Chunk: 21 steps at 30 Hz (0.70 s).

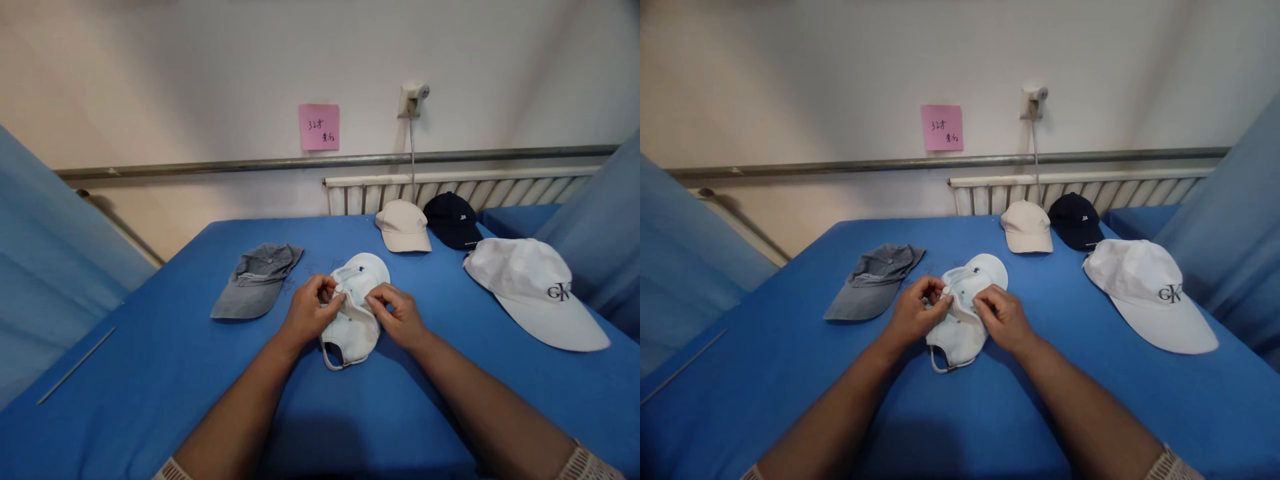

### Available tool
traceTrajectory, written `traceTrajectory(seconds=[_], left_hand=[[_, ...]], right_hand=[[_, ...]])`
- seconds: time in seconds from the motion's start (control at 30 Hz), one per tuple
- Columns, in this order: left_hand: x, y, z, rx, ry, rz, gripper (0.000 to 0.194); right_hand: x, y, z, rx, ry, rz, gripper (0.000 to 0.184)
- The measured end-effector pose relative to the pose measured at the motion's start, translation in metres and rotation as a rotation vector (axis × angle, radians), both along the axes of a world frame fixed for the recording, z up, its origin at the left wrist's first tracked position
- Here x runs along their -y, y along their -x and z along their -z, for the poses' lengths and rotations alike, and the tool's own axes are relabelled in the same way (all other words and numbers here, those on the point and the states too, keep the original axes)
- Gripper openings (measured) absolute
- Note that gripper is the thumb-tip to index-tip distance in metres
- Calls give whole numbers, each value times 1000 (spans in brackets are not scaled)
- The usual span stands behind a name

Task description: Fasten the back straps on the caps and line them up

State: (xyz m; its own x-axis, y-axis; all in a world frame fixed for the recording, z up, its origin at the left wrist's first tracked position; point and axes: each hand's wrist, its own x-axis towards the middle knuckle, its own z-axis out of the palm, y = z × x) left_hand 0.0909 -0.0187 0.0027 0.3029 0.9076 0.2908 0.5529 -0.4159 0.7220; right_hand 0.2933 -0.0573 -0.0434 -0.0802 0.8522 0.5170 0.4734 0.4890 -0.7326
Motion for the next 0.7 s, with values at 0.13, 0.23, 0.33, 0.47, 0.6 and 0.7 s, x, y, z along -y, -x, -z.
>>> traceTrajectory(seconds=[0.13, 0.23, 0.33, 0.47, 0.6, 0.7], left_hand=[[-1, 3, -1, -2, -86, -26, 17], [-3, 5, -2, -26, -125, -3, 14], [-2, 5, -2, -52, -142, 36, 14], [-1, 6, -1, -89, -161, 85, 12], [-2, 7, 0, -91, -154, 65, 14], [-4, 8, 1, -75, -167, 32, 16]], right_hand=[[-16, -14, 13, 93, 112, 75, 20], [-20, -19, 15, 279, 190, -17, 35], [-19, -13, 7, 475, 208, -9, 41], [-17, 2, -2, 757, 234, 73, 26], [-19, 9, 1, 898, 208, 110, 21], [-20, 4, 5, 854, 209, 117, 22]])
